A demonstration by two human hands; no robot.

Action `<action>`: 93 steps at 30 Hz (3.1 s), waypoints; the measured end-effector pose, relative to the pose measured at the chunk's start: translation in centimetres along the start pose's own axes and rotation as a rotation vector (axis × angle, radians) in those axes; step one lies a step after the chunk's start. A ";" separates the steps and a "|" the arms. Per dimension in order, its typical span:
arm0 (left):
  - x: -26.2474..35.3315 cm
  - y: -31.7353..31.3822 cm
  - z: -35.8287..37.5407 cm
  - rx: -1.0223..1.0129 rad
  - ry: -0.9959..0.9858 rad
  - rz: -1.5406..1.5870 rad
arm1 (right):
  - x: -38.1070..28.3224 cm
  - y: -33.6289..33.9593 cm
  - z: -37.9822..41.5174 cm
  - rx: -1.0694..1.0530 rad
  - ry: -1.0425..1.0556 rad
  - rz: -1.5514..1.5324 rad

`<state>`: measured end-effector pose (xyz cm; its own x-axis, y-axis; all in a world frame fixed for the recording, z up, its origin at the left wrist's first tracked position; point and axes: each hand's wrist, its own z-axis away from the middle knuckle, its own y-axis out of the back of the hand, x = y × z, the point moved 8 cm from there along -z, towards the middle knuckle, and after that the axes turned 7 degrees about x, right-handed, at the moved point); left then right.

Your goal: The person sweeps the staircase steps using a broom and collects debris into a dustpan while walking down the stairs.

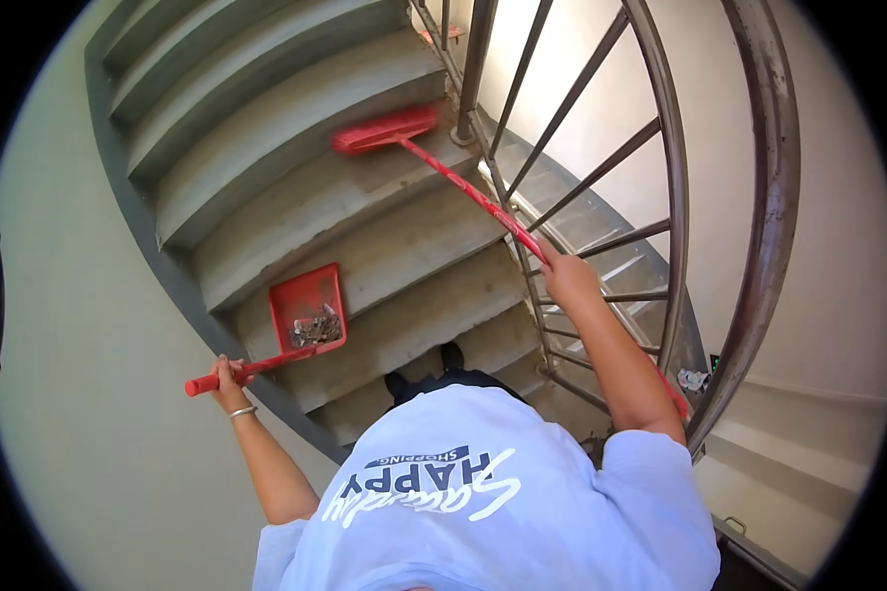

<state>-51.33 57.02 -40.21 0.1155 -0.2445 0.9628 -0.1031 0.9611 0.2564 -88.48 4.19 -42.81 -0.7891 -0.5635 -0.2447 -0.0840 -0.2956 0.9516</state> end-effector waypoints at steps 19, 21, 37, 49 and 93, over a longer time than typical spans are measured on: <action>-0.6 0.1 -0.5 0.038 0.030 -0.014 | 1.6 4.3 -0.3 0.075 0.048 -0.040; -0.3 0.0 -0.4 0.036 0.026 -0.027 | 1.7 5.1 -0.3 0.064 0.025 0.011; -0.5 -0.2 -0.9 -0.101 -0.002 -0.038 | -2.3 5.7 2.3 0.063 0.013 0.040; 0.4 -0.7 -0.2 -0.245 0.011 0.005 | -6.9 4.5 9.2 -0.114 -0.154 -0.167; 0.4 -1.1 -0.9 -0.301 -0.048 0.016 | -3.5 1.7 16.7 -0.013 -0.232 -0.261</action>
<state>-50.24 55.93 -40.16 0.0683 -0.2283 0.9712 0.1941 0.9579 0.2116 -96.01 18.52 -37.22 -0.8596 -0.2772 -0.4292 -0.2947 -0.4172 0.8597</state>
